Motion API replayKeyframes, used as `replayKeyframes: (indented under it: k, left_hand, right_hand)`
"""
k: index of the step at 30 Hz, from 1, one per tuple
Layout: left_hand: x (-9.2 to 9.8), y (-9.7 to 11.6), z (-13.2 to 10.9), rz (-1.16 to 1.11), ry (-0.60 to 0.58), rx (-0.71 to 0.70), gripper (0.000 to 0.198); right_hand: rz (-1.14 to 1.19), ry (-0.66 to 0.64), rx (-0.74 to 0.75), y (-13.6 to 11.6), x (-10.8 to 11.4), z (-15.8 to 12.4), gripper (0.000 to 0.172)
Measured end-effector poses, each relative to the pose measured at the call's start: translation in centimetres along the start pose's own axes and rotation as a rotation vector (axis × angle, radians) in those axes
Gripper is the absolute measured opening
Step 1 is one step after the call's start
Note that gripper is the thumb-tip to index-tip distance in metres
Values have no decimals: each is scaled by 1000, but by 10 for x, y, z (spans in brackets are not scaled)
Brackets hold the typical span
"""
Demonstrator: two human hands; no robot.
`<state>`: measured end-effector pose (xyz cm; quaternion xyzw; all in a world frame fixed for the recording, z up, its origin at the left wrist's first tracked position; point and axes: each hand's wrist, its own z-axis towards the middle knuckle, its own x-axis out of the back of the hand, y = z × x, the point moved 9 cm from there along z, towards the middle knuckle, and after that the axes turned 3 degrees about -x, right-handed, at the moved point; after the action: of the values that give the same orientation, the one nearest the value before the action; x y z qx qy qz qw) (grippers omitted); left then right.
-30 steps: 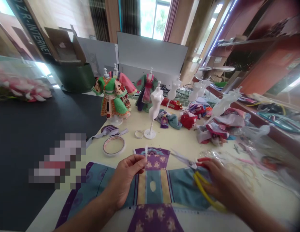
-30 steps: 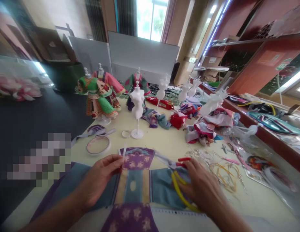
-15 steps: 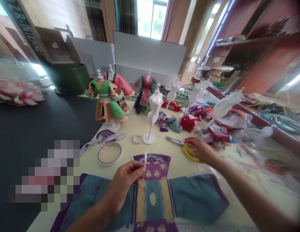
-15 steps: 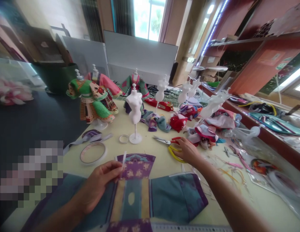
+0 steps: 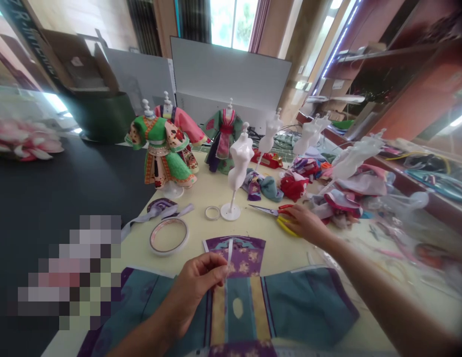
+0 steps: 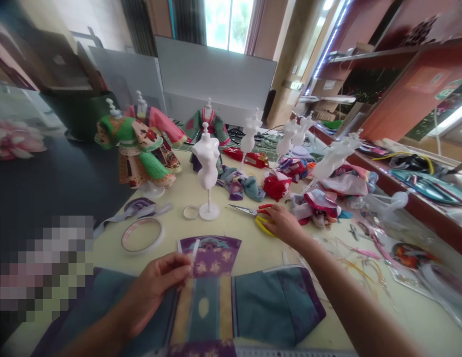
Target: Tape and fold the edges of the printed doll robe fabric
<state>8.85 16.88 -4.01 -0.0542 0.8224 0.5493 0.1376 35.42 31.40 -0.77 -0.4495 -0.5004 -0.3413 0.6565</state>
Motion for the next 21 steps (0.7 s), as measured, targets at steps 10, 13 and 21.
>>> replayKeyframes:
  k: [10,13,21]
  left_hand:
    - [-11,3,-2,69,-73,-17,12]
    - [-13,3,-4,88,-81,-23,13]
    - [-19,8,-6,125,-106,-83,14]
  right_hand:
    - [381,22,-12,-54,21,-11,28]
    - [620,-116,7,-105,12,-24,27]
    - [991,-313,-88,-162,-10,-48,26]
